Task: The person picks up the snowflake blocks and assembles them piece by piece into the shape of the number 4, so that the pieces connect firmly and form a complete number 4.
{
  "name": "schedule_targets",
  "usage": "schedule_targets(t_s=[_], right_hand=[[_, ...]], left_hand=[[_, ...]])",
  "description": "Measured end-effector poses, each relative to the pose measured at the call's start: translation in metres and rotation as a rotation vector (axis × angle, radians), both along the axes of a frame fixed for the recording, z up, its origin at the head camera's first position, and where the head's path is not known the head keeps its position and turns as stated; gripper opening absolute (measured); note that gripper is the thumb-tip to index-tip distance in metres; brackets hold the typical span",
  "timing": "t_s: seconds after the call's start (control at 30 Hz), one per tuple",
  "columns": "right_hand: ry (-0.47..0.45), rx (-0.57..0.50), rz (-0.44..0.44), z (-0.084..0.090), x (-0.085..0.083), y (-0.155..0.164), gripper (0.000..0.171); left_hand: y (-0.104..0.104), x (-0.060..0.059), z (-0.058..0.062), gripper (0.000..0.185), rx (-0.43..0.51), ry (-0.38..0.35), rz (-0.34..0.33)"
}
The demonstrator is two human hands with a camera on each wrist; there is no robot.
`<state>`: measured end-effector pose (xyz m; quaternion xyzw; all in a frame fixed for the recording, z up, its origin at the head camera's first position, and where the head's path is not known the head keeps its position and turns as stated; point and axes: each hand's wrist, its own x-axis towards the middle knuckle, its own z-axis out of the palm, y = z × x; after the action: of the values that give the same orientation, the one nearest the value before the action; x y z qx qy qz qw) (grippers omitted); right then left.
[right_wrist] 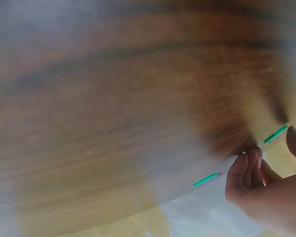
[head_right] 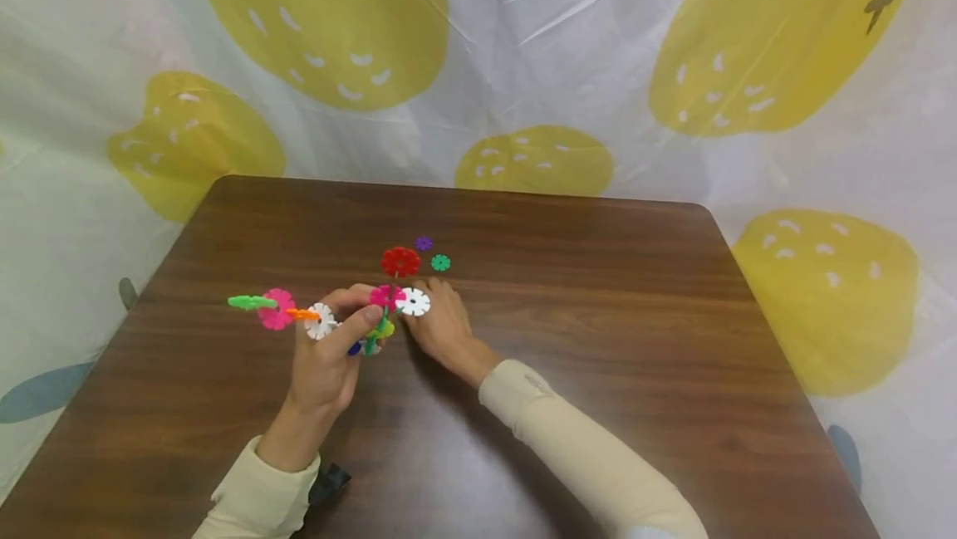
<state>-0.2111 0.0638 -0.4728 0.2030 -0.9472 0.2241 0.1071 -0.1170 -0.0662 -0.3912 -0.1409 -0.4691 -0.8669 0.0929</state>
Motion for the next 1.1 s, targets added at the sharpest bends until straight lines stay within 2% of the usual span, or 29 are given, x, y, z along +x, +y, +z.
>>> schedule_targets(t_s=[0.23, 0.47, 0.7, 0.87, 1.1], right_hand=[[0.017, 0.022, 0.042, 0.001, -0.008, -0.003, 0.013], [-0.01, 0.066, 0.033, 0.004, -0.008, -0.004, 0.012], [-0.068, 0.033, -0.006, 0.007, -0.004, -0.003, 0.005], [-0.027, 0.077, -0.002, 0.008, -0.001, -0.001, 0.007], [0.01, 0.04, 0.047, 0.006, 0.002, 0.002, 0.011]], left_hand=[[-0.001, 0.0, 0.0, 0.012, -0.013, 0.002, 0.002], [-0.002, 0.0, 0.0, 0.012, -0.013, -0.001, 0.005], [-0.003, 0.001, 0.0, 0.012, 0.0, -0.021, -0.009], [-0.003, 0.001, 0.0, 0.013, 0.001, -0.034, -0.003], [-0.003, 0.002, 0.0, 0.011, -0.014, -0.039, 0.008]])
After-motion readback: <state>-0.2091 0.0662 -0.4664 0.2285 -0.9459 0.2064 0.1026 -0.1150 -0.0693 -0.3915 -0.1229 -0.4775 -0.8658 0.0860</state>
